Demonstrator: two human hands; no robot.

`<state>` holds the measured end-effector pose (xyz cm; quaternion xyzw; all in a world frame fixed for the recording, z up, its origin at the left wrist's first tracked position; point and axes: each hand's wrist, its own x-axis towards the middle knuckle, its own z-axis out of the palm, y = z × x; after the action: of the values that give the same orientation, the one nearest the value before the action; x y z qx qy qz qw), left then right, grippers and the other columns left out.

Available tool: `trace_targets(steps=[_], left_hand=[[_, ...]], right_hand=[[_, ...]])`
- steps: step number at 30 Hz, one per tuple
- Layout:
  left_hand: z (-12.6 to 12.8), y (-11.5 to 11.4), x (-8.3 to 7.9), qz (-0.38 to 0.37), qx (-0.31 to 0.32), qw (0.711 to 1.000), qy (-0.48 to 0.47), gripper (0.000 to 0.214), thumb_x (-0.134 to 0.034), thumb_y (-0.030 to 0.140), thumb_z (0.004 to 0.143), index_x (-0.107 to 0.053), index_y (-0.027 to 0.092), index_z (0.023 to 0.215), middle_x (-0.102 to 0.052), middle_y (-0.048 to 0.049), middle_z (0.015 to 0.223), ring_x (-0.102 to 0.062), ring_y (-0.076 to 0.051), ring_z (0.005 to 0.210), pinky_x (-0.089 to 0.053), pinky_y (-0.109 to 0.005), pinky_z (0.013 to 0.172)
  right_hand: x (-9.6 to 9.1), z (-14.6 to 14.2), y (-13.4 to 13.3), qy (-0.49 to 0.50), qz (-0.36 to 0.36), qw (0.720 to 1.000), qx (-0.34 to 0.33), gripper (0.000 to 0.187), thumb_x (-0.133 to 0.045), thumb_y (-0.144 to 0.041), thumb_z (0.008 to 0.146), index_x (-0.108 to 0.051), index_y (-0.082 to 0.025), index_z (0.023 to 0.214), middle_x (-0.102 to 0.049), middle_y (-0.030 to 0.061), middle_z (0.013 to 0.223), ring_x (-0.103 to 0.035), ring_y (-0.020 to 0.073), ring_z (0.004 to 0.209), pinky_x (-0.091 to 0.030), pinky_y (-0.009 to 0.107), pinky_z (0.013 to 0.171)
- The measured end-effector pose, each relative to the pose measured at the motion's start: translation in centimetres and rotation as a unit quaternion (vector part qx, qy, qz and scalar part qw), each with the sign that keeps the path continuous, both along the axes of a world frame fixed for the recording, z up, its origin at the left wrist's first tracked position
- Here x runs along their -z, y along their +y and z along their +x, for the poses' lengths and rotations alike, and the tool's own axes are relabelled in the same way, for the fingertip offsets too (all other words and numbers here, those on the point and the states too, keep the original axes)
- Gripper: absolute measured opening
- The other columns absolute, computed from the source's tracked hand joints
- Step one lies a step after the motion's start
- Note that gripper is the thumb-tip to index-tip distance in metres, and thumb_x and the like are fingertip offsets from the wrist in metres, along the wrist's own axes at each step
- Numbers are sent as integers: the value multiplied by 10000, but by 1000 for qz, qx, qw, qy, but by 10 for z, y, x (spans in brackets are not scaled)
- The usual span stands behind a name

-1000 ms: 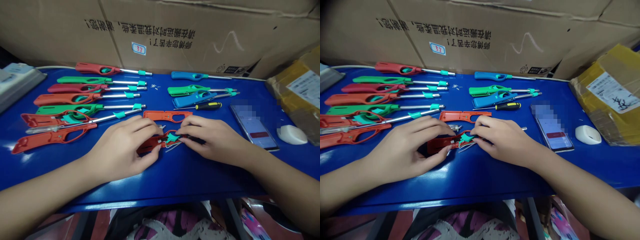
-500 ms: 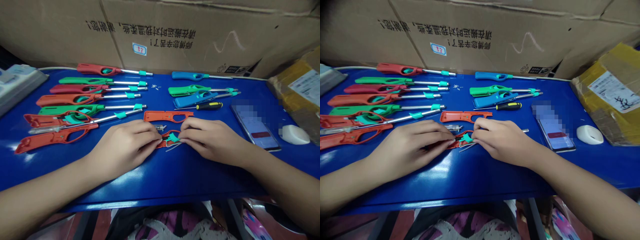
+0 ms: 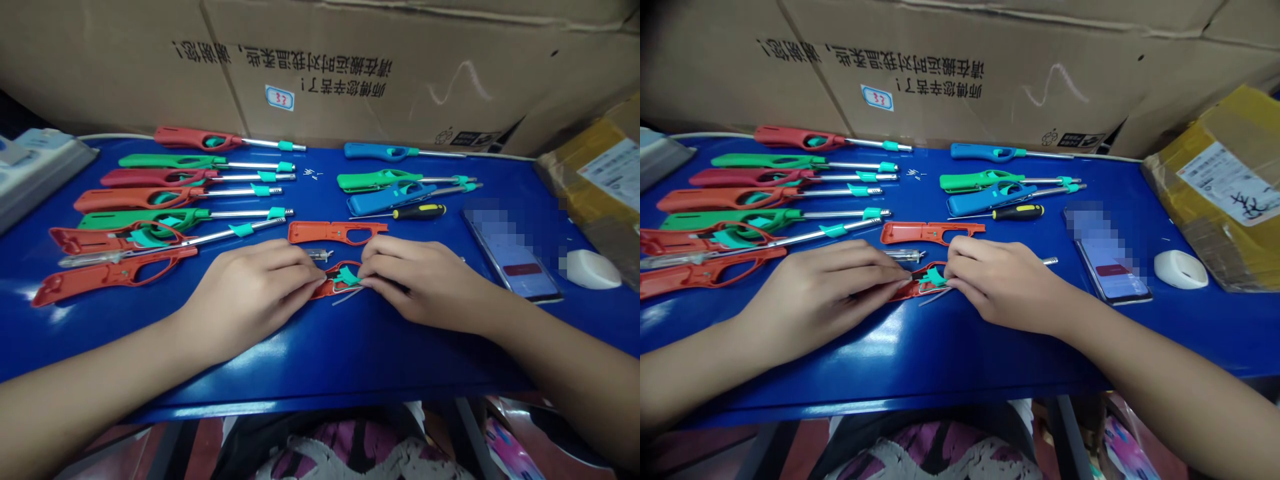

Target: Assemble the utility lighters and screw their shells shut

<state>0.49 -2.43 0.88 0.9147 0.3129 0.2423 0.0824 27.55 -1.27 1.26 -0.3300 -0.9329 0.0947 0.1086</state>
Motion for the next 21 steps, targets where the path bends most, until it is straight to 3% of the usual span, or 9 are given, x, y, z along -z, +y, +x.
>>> trace_targets(steps=[21], left_hand=[[1,0,1,5,-5,1000,-7,140,-631,208,972,-763,163,977,-750,-37,939,-713,-195,868,-587,-313,752]], right_hand=[[3,1,1,13,30,999,-26,206,-489,-276,1044,-664,-193,975,-648,22,996,-623,132,830,-387,273,644]])
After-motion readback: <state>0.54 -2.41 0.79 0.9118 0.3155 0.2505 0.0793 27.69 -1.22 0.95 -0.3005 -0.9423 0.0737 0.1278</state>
